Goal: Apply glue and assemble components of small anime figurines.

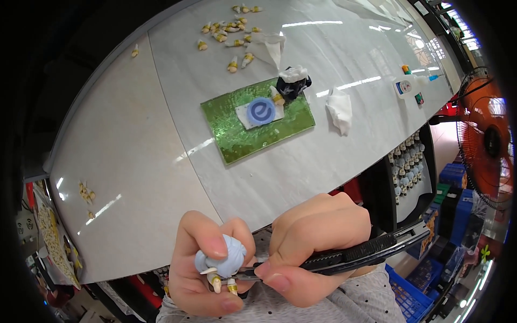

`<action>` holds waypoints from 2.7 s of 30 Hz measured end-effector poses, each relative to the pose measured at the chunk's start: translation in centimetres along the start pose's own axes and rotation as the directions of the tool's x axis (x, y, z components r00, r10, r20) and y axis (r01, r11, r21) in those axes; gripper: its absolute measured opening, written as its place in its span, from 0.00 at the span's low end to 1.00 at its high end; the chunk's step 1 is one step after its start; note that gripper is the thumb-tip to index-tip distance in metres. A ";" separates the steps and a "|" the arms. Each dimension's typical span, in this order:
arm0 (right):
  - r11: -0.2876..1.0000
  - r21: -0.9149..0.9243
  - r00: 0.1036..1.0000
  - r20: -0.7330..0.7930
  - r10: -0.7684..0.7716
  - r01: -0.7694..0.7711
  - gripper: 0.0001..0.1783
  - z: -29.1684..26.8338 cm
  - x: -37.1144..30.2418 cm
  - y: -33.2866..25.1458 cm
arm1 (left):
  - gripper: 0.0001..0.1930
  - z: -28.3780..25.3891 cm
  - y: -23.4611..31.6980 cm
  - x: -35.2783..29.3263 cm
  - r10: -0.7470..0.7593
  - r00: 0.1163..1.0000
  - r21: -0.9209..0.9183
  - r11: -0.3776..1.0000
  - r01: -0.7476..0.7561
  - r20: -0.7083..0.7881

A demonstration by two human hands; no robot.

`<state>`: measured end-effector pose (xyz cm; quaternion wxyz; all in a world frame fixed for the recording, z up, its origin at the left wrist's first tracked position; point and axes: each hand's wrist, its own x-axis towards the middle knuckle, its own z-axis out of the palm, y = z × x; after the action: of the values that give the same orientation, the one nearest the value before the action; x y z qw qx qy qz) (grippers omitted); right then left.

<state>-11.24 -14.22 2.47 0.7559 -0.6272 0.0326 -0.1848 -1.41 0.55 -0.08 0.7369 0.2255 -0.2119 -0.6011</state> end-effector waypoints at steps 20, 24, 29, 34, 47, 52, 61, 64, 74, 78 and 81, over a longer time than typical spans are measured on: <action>0.991 -0.132 0.949 0.306 0.071 -0.032 0.10 -1.8 1.7 -0.8 | 0.28 0.0 0.7 0.4 -0.350 0.936 -0.110 0.932 0.345 -0.025; 0.989 -0.142 0.946 0.315 0.081 -0.037 0.10 -1.8 1.7 -0.9 | 0.29 0.1 1.0 0.5 -0.355 0.934 -0.102 0.931 0.351 -0.027; 0.988 -0.152 0.940 0.328 0.092 -0.043 0.10 -1.9 1.8 -1.0 | 0.30 0.1 0.9 0.4 -0.348 0.937 -0.073 0.935 0.346 -0.017; 0.986 -0.167 0.950 0.305 0.071 -0.021 0.10 -1.8 1.5 -0.8 | 0.30 0.2 0.7 0.4 -0.323 0.946 -0.053 0.945 0.322 -0.017; 0.997 0.050 0.998 -0.003 0.059 -0.058 0.08 -1.2 -0.5 0.2 | 0.30 0.4 0.9 0.6 -0.272 0.962 -0.055 0.961 0.269 -0.039; 0.999 -0.026 0.998 0.034 0.044 -0.044 0.08 -1.2 -0.4 -0.1 | 0.29 0.4 1.0 0.7 -0.280 0.959 -0.010 0.960 0.280 -0.037; 0.978 -0.204 0.984 0.163 0.077 -0.043 0.10 -1.6 0.5 -1.2 | 0.30 0.2 1.1 0.9 -0.363 0.931 0.029 0.931 0.364 -0.031; 0.973 -0.227 0.981 0.173 0.092 -0.051 0.11 -1.5 0.7 -1.2 | 0.30 0.1 0.9 0.8 -0.355 0.934 0.025 0.934 0.356 -0.038; 0.996 -0.092 1.000 -0.020 -0.011 0.009 0.08 -1.0 -0.3 -0.4 | 0.30 0.2 1.0 1.1 -0.295 0.955 0.035 0.955 0.296 -0.031; 0.993 -0.114 1.000 0.003 -0.013 0.013 0.08 -0.9 -0.2 0.1 | 0.30 0.1 1.0 0.7 -0.298 0.953 0.024 0.954 0.300 -0.055; 0.993 -0.115 1.000 0.015 0.020 -0.018 0.09 -1.1 -0.2 -0.4 | 0.30 0.2 1.0 0.9 -0.297 0.954 0.012 0.955 0.298 -0.036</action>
<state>-11.83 -15.20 2.55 0.7204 -0.6709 0.0432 -0.1704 -0.56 -0.15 0.67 0.6396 0.2713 -0.1683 -0.6993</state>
